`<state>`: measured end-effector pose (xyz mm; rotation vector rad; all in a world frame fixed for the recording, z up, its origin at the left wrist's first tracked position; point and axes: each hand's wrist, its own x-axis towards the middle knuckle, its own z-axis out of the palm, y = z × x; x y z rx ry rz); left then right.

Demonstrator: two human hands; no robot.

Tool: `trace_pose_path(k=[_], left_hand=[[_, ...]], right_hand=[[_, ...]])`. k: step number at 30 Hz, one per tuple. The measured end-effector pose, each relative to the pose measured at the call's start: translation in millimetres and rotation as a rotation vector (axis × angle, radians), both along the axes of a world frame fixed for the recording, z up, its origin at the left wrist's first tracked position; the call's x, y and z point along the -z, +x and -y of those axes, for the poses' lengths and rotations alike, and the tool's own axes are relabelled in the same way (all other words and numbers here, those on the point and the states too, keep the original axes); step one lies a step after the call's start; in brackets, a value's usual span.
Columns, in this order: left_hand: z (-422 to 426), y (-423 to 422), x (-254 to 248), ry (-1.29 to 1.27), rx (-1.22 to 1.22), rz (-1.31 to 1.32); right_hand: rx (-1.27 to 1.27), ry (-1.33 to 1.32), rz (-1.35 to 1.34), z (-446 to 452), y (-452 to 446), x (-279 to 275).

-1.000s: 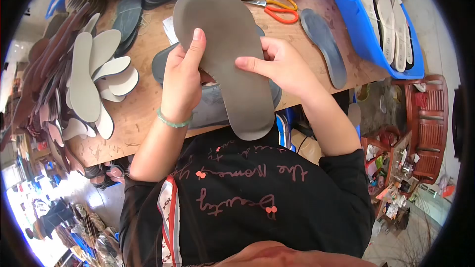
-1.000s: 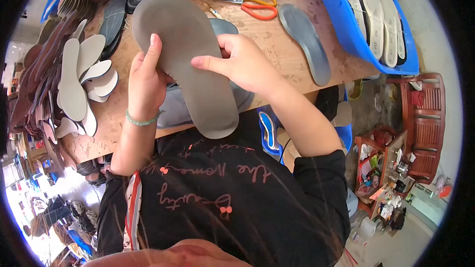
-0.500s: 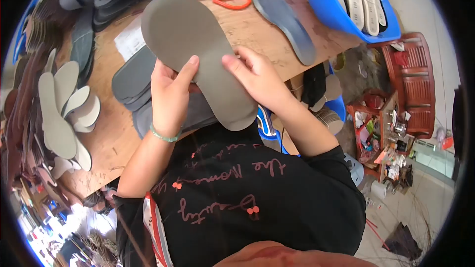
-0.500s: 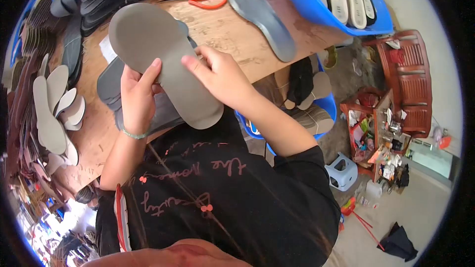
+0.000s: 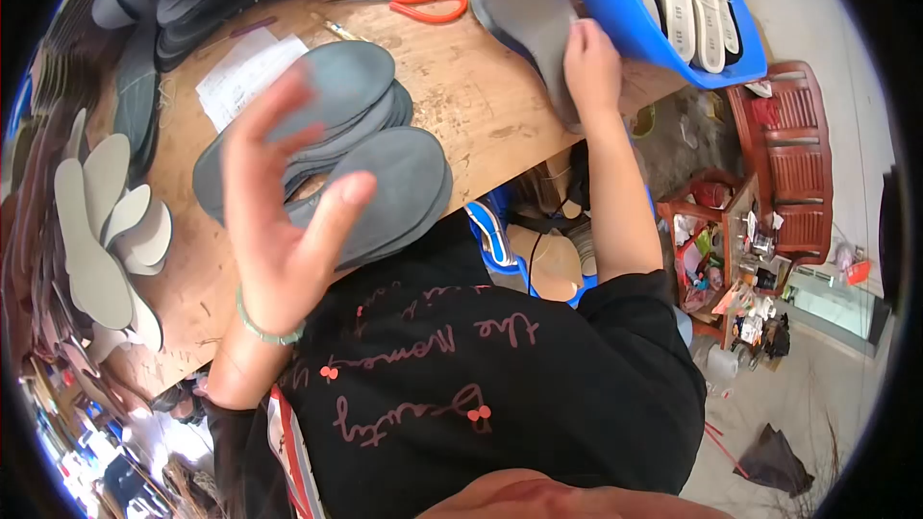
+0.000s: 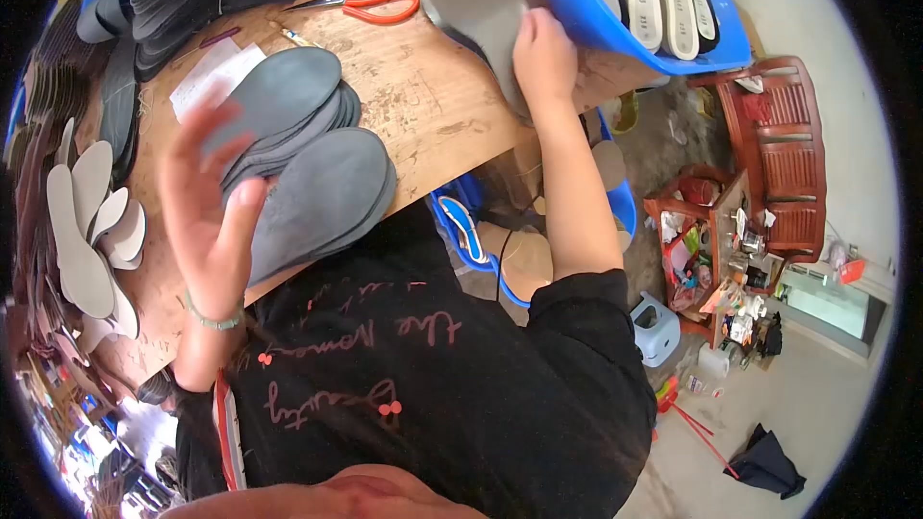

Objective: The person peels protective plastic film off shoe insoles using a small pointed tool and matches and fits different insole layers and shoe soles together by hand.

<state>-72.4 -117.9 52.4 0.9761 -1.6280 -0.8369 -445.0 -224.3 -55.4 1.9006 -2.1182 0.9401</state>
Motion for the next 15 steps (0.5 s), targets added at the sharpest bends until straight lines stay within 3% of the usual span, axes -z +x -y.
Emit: trace_pose_path(k=[1,5,9,15], left_hand=[[1.1,-1.4,-6.2,-0.178,-0.068,-0.019],[-0.7,13.7,-42.6,-0.567,-0.344,-0.11],[-19.4,12.6,-53.9,-0.628,-0.42,-0.461],[-26.8,12.7,-54.4,-0.601,-0.478,-0.606]], right_hand=[[-0.013,0.078,-0.059,3.4,-5.6,23.7],[0.077,-0.066,-0.271,1.0,12.7,14.3],[-0.36,0.016,-0.207,3.7,36.9,-1.4],[-0.288,0.163,-0.299,2.7,42.9,27.4]])
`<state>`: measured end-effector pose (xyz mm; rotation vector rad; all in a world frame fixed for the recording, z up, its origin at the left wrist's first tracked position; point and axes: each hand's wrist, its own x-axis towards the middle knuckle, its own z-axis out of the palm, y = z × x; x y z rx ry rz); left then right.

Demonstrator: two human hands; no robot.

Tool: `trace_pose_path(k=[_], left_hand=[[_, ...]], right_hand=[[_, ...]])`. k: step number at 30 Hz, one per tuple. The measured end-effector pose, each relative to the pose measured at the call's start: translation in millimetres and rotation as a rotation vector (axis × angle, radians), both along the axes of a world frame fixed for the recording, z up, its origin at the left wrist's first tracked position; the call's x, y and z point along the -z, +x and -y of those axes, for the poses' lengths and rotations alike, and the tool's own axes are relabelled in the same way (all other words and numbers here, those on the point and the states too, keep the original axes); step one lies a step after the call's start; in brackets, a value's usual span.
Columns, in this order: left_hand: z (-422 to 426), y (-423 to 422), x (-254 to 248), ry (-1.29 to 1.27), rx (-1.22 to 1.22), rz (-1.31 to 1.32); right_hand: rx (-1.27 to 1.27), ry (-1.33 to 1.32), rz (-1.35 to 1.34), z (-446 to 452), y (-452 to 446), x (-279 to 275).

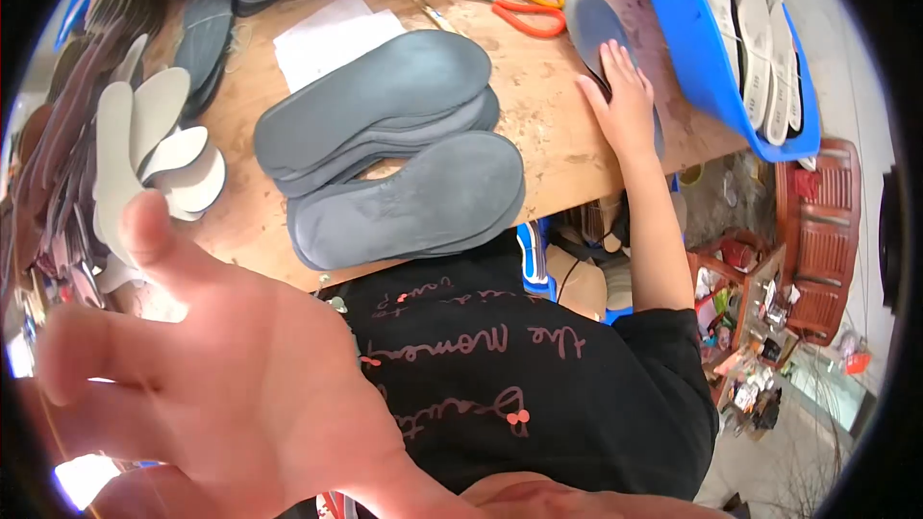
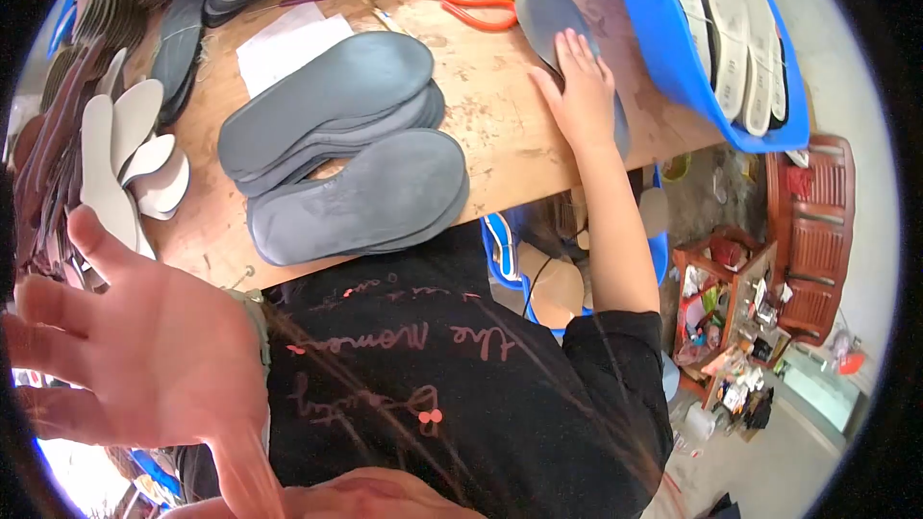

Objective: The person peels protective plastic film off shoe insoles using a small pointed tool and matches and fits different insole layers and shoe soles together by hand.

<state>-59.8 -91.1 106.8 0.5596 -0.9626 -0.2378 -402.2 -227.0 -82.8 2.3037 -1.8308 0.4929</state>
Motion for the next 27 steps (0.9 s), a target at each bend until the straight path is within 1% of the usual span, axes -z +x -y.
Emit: trace_pose_path(k=[2,5,8,9,10,12,13,15,16,18,19,21,22,23,24,25,26,27], left_hand=[[-7.5,4.4,-3.2,0.021,-0.025,-0.007],[-19.0,9.9,-9.1,0.054,-0.052,-0.043],[-21.6,11.4,-30.0,-0.038,-0.078,-0.29],[-21.8,19.5,-27.5,-0.011,-0.098,-0.155],[-25.5,28.2,-25.9,-0.037,-0.083,-0.158],[-33.1,45.2,-22.3,-0.089,-0.053,-0.163],[-40.1,57.1,-25.2,-0.088,-0.01,-0.13],[-31.5,66.8,-22.4,0.131,-0.323,0.383],[-26.3,71.4,-21.6,0.175,-0.491,0.617],[-38.4,114.2,-16.5,0.23,-0.534,0.762],[-42.8,133.6,-14.0,0.258,-0.555,0.836],[-23.7,155.3,5.6,0.453,-0.599,0.931],[-13.2,165.8,14.8,0.549,-0.619,0.986],[-7.5,178.0,24.8,0.716,-0.542,1.096],[-1.7,188.5,41.7,0.815,-0.479,1.123],[2.2,198.0,60.8,0.917,-0.416,1.146],[6.4,203.4,77.4,0.901,-0.451,1.295],[6.1,196.2,75.9,0.959,-0.59,1.397]], right_hand=[[0.022,-0.03,0.028,1.8,-1.0,7.3],[0.088,-0.048,-0.041,-0.2,4.4,6.1],[0.096,-0.041,-0.098,-3.1,8.3,1.8],[0.071,-0.031,-0.103,-2.7,6.7,1.4],[0.078,0.0,-0.165,-4.1,10.7,-5.6],[0.17,0.118,-0.166,-11.5,28.1,-17.7],[0.073,0.142,0.017,-13.4,42.9,-26.1],[-0.099,0.195,0.376,-21.5,81.0,-39.4],[-0.142,0.275,0.621,-25.9,105.1,-43.6],[-0.166,0.363,0.846,-27.7,139.2,-38.6],[-0.132,0.404,0.857,-23.7,147.4,-37.0],[-0.059,0.475,0.881,-16.3,162.7,-36.4],[-0.059,0.446,0.841,-14.7,163.1,-34.4],[-0.058,0.416,0.798,-12.6,158.2,-30.8],[-0.06,0.386,0.753,-12.7,156.6,-30.1],[-0.068,0.424,0.777,-17.8,162.9,-46.5],[-0.06,0.462,0.718,-20.2,163.7,-52.0],[-0.052,0.498,0.66,-21.4,162.9,-56.0]])
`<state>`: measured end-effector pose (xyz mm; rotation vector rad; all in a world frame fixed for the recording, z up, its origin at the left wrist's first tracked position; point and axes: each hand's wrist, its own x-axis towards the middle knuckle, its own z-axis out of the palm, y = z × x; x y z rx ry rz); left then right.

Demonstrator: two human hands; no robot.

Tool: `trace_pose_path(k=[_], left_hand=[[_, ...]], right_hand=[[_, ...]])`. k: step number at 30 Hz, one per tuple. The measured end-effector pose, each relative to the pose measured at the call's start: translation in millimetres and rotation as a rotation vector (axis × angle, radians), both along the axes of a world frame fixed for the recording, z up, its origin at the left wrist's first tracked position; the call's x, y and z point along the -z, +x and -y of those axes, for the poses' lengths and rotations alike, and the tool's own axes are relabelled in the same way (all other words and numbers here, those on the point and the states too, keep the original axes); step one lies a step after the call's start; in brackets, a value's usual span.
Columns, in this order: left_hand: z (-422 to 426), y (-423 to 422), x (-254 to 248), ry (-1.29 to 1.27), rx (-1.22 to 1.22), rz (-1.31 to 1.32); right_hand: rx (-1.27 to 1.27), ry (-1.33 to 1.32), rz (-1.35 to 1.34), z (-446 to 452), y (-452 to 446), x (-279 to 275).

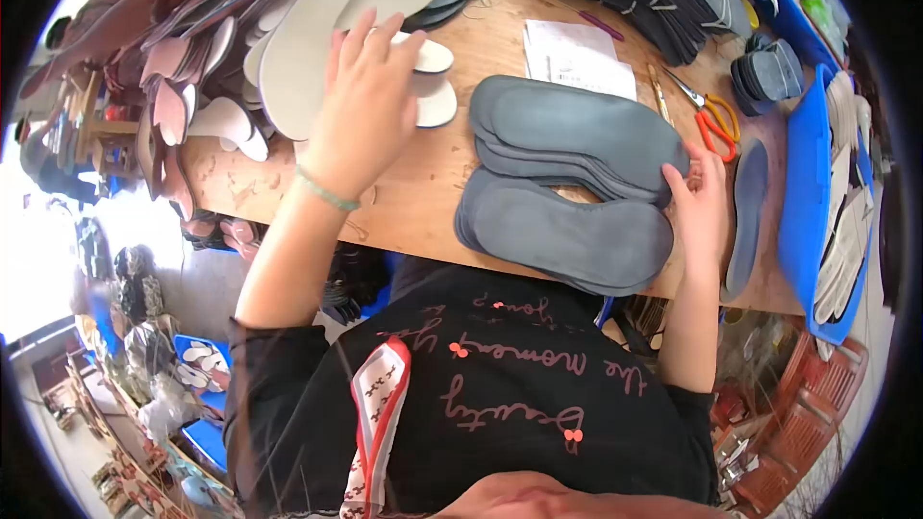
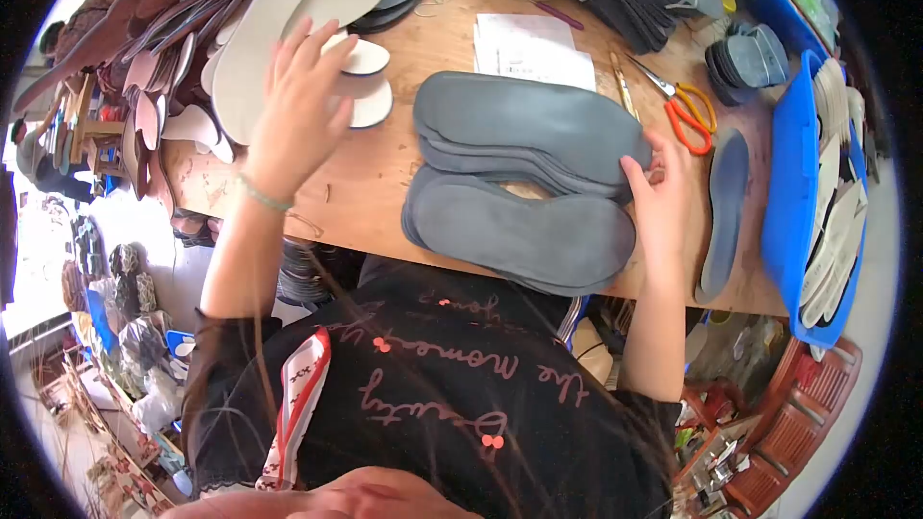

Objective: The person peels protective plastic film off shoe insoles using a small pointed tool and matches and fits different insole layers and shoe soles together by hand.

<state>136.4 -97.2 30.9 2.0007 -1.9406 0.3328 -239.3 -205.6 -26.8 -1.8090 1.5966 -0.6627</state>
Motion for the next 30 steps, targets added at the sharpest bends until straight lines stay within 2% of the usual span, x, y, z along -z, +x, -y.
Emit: trace_pose_path(k=[1,4,7,10,15,19,23,27,30], left_hand=[[-0.7,-4.9,-2.6,0.017,-0.094,0.148],[-8.3,21.4,-17.8,-0.197,-0.302,0.194],[-24.5,46.4,-31.3,0.02,-0.498,0.064],[-26.7,54.0,-32.7,0.009,-0.411,0.112],[-22.0,44.8,-36.5,-0.103,-0.283,0.177],[-26.8,56.7,-33.0,0.011,-0.391,0.167],[-18.9,43.2,-32.8,-0.012,-0.368,0.311],[-0.2,39.6,-26.6,-0.019,-0.385,0.363],[8.9,51.4,-27.7,0.02,-0.388,0.381]], right_hand=[[-0.017,0.031,-0.057,-0.6,-0.9,-2.7],[-0.039,-0.295,-0.189,-6.7,-8.4,6.3],[0.021,-0.24,-0.166,-19.1,-11.6,-9.1],[-0.019,-0.21,-0.115,-23.7,-10.7,-17.9],[-0.093,-0.309,-0.052,-33.5,12.7,-45.3],[-0.18,-0.358,-0.018,-38.2,7.8,-42.0],[-0.186,-0.256,0.087,-49.7,13.1,-20.2],[-0.189,-0.149,0.161,-61.1,32.8,-24.5],[-0.227,-0.179,0.237,-61.6,36.3,-25.6]])
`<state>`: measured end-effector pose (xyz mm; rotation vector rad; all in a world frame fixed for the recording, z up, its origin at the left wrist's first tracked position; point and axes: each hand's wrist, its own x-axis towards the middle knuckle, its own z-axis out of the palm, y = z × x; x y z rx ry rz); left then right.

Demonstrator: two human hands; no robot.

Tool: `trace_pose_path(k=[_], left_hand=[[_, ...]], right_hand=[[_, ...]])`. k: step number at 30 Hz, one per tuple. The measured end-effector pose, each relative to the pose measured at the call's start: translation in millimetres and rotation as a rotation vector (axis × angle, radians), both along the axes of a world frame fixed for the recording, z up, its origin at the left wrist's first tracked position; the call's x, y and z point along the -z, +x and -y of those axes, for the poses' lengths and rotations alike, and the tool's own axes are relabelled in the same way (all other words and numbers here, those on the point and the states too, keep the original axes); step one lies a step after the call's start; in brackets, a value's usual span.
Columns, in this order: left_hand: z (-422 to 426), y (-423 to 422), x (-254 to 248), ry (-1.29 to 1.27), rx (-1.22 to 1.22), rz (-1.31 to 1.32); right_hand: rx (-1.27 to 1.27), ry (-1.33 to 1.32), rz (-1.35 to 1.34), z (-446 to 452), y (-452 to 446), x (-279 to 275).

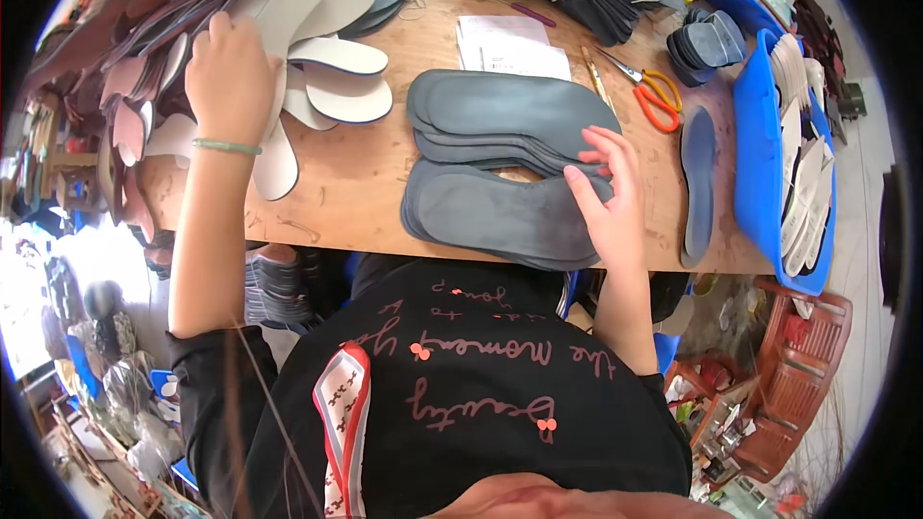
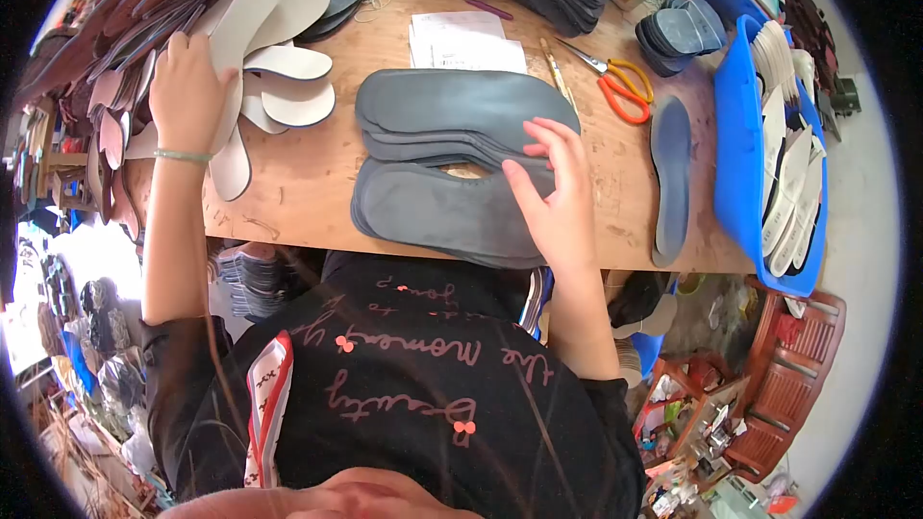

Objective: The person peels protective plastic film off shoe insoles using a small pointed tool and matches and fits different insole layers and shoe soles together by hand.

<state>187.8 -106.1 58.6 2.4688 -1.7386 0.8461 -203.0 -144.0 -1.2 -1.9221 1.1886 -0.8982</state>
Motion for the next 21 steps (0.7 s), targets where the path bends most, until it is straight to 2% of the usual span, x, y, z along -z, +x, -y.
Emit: trace_pose_path(k=[3,4,7,9,11,13,14,15,17,19,20,21], left_hand=[[0.4,-0.5,9.1,-0.046,0.073,-0.014],[0.1,-4.7,7.0,-0.015,0.057,-0.091],[-7.6,-8.5,-20.9,-0.103,-0.006,-0.477],[-19.8,-10.8,-40.8,-0.25,0.079,-0.693],[-27.5,-33.6,-48.3,-0.315,0.327,-1.37],[-43.2,-68.0,-32.3,0.02,0.351,-1.535],[-44.7,-90.2,-7.7,0.028,0.8,-1.067],[-44.6,-121.1,-11.5,0.242,0.812,-1.154],[-43.1,-163.1,7.7,0.373,0.927,-1.568],[-25.5,-162.6,0.9,0.515,0.944,-1.544],[-17.4,-159.4,-0.2,0.585,0.95,-1.534],[-17.2,-157.3,29.0,0.273,0.98,-1.539]], right_hand=[[0.021,-0.001,0.005,-0.5,-6.1,1.4],[0.034,0.001,-0.005,-0.1,-10.7,3.4],[0.065,0.047,0.087,0.2,-23.1,5.6],[0.1,0.067,0.118,4.2,-32.7,6.3],[0.106,0.017,0.162,-0.9,-26.1,-2.4],[0.061,-0.173,0.174,-12.1,11.5,-19.3],[0.038,-0.301,0.157,-15.5,25.5,-18.9],[0.003,-0.492,0.095,-14.3,33.9,-1.8],[-0.068,-0.68,-0.089,-12.3,36.3,8.3],[-0.133,-0.673,-0.331,-5.1,29.8,9.3],[-0.08,-0.602,-0.313,0.1,23.8,11.6],[-0.027,-0.532,-0.295,7.3,15.2,15.6]])
